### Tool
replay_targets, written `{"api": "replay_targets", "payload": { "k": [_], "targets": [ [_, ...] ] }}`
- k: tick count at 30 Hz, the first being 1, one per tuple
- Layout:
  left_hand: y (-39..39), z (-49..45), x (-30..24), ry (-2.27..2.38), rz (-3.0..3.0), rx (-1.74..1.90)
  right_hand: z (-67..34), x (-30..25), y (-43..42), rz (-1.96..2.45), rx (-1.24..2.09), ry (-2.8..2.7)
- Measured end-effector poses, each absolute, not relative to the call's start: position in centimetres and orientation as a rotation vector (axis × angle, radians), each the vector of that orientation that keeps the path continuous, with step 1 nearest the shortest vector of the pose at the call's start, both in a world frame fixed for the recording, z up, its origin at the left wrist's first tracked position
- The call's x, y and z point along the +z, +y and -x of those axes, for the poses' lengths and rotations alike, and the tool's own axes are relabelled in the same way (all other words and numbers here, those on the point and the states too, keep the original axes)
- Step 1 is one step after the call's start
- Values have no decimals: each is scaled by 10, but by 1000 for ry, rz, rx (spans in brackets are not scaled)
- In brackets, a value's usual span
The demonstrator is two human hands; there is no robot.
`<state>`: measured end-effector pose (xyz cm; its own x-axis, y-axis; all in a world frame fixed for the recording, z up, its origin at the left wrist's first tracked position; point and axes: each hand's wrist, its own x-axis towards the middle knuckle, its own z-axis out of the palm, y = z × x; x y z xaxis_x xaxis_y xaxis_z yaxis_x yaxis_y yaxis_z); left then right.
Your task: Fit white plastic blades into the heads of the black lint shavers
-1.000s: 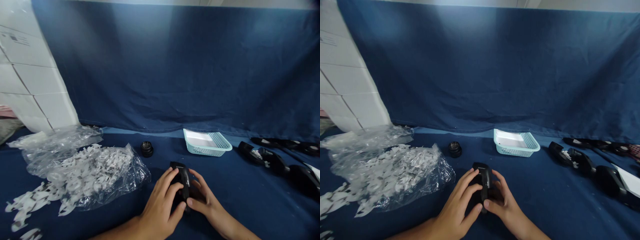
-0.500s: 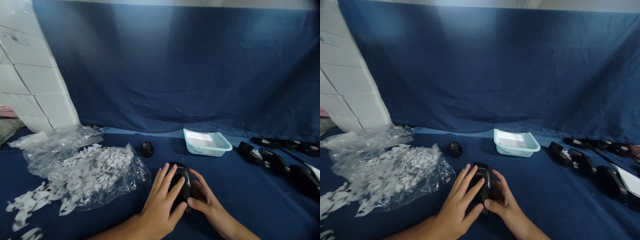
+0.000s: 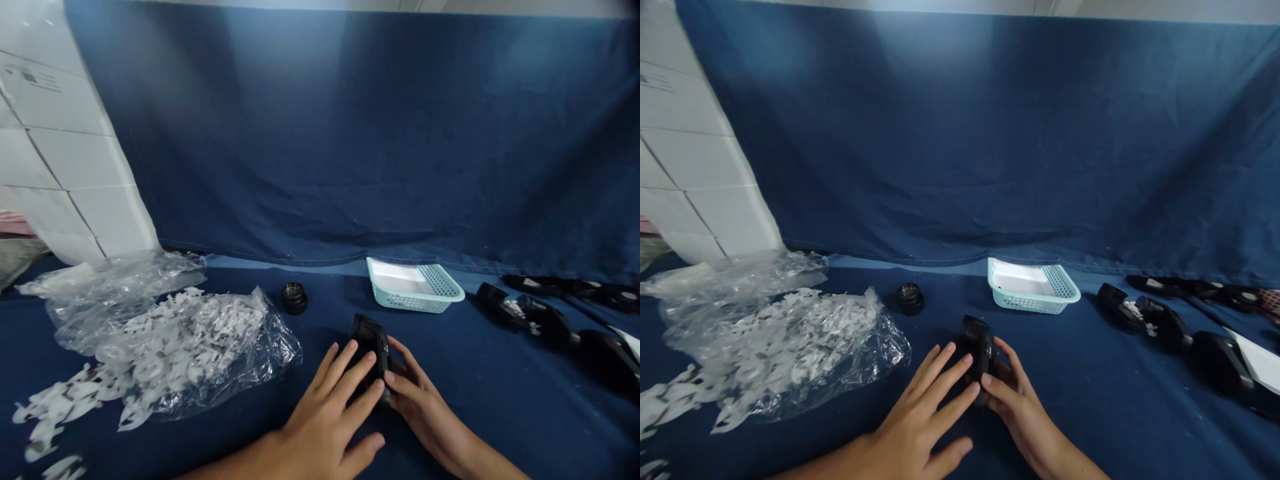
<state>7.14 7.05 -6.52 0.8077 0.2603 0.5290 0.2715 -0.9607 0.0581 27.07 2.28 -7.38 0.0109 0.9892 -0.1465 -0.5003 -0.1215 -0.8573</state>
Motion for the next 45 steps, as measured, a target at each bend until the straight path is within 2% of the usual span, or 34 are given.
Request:
{"api": "replay_targets", "payload": {
  "k": [7, 27, 45],
  "targets": [
    [68, -69, -66, -368, 2934, -974, -273, -75, 23, 939, 1478, -709],
    [76, -71, -69, -768, 2910, -855, -269, -67, 20, 1004, 1474, -902],
    [77, -72, -73, -706, 2872, -932, -271, -73, 22, 962, 1506, -839]
  ]
}}
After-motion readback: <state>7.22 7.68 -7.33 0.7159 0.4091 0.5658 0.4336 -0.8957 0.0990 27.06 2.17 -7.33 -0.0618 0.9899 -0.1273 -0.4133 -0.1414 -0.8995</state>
